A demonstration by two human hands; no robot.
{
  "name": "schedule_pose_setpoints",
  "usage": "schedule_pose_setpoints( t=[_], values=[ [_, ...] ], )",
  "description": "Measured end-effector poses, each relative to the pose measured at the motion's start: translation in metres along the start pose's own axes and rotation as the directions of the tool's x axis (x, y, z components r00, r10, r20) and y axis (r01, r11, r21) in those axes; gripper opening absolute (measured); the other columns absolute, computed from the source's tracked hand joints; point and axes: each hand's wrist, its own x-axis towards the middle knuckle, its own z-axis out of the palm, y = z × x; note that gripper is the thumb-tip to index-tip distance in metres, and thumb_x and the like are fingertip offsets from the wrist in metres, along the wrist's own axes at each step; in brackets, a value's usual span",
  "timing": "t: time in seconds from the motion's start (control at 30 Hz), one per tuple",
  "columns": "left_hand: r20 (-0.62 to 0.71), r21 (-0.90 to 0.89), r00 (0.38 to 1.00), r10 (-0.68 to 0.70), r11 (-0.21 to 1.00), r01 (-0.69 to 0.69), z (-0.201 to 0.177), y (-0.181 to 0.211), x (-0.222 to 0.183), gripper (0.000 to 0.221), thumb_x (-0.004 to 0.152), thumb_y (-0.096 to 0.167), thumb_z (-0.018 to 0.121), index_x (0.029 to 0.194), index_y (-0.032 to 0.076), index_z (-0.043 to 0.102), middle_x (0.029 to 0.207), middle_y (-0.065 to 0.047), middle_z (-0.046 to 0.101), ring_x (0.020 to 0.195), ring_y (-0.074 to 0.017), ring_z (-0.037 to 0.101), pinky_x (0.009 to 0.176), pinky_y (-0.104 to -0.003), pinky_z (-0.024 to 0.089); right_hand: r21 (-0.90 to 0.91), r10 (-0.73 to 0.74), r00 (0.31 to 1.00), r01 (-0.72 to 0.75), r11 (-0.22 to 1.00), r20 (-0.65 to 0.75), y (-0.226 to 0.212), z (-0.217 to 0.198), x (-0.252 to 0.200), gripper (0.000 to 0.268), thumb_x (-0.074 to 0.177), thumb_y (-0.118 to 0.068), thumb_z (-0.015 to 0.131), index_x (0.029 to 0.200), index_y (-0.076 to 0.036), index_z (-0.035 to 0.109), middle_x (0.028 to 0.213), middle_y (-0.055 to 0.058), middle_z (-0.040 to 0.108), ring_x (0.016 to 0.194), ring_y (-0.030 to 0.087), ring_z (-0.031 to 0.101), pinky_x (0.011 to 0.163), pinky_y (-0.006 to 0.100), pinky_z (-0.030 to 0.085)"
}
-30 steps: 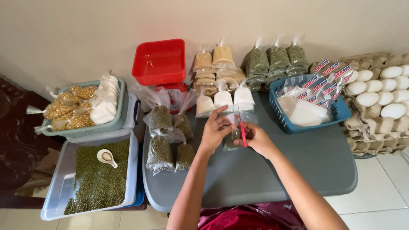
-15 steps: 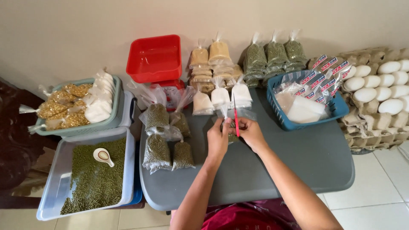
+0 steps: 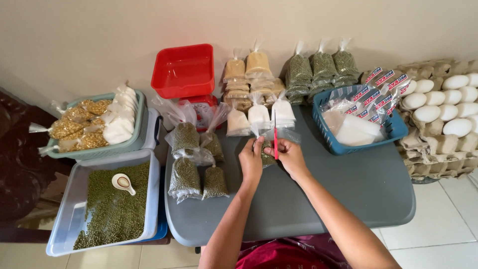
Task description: The person is packaging mung beans by scooping them into small plastic bags, tying the bags, and then using scissors to trim the excess plastic from the tops.
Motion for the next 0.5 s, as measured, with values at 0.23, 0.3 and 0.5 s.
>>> schedule_pose_setpoints(
  t=[0.23, 0.3, 0.5],
  values=[
    [-0.015, -0.01, 1.0, -0.019, 1.0, 0.019, 0.006, -0.014, 0.004, 0.041, 0.098, 0.053, 0.064, 0.107, 0.014, 0.075, 0.1, -0.016, 0.077, 0.106, -0.0358, 0.071, 0.09, -0.047, 0.055, -0.009, -0.004, 1.0, 0.004, 1.0, -0.006, 0.006, -0.004, 0.002, 0.029, 0.072, -0.019, 0.095, 0.093, -0.009, 0.077, 0.07, 0.002, 0.075, 0.06, 0.004, 0.059, 0.057, 0.016, 0.042],
    [0.028, -0.091, 0.999, -0.017, 0.996, 0.02, 0.007, -0.02, 0.005, 0.045, 0.102, 0.053, 0.058, 0.111, 0.012, 0.074, 0.107, -0.018, 0.077, 0.11, -0.033, 0.07, 0.093, -0.046, 0.054, 0.017, -0.02, 0.999, 0.021, 1.0, -0.031, 0.007, -0.003, 0.001, 0.029, 0.072, -0.017, 0.095, 0.092, -0.009, 0.077, 0.07, 0.001, 0.074, 0.058, 0.003, 0.057, 0.057, 0.016, 0.04],
    [0.106, -0.163, 0.994, -0.002, 0.986, 0.019, -0.003, 0.004, -0.008, 0.043, 0.104, 0.048, 0.058, 0.123, 0.012, 0.07, 0.112, -0.014, 0.075, 0.113, -0.0245, 0.069, 0.098, -0.043, 0.053, 0.05, -0.034, 0.997, 0.037, 0.998, -0.062, 0.006, -0.005, 0.002, 0.023, 0.075, -0.016, 0.092, 0.091, -0.011, 0.075, 0.068, 0.0, 0.072, 0.058, 0.002, 0.054, 0.056, 0.015, 0.038]
  ],
)
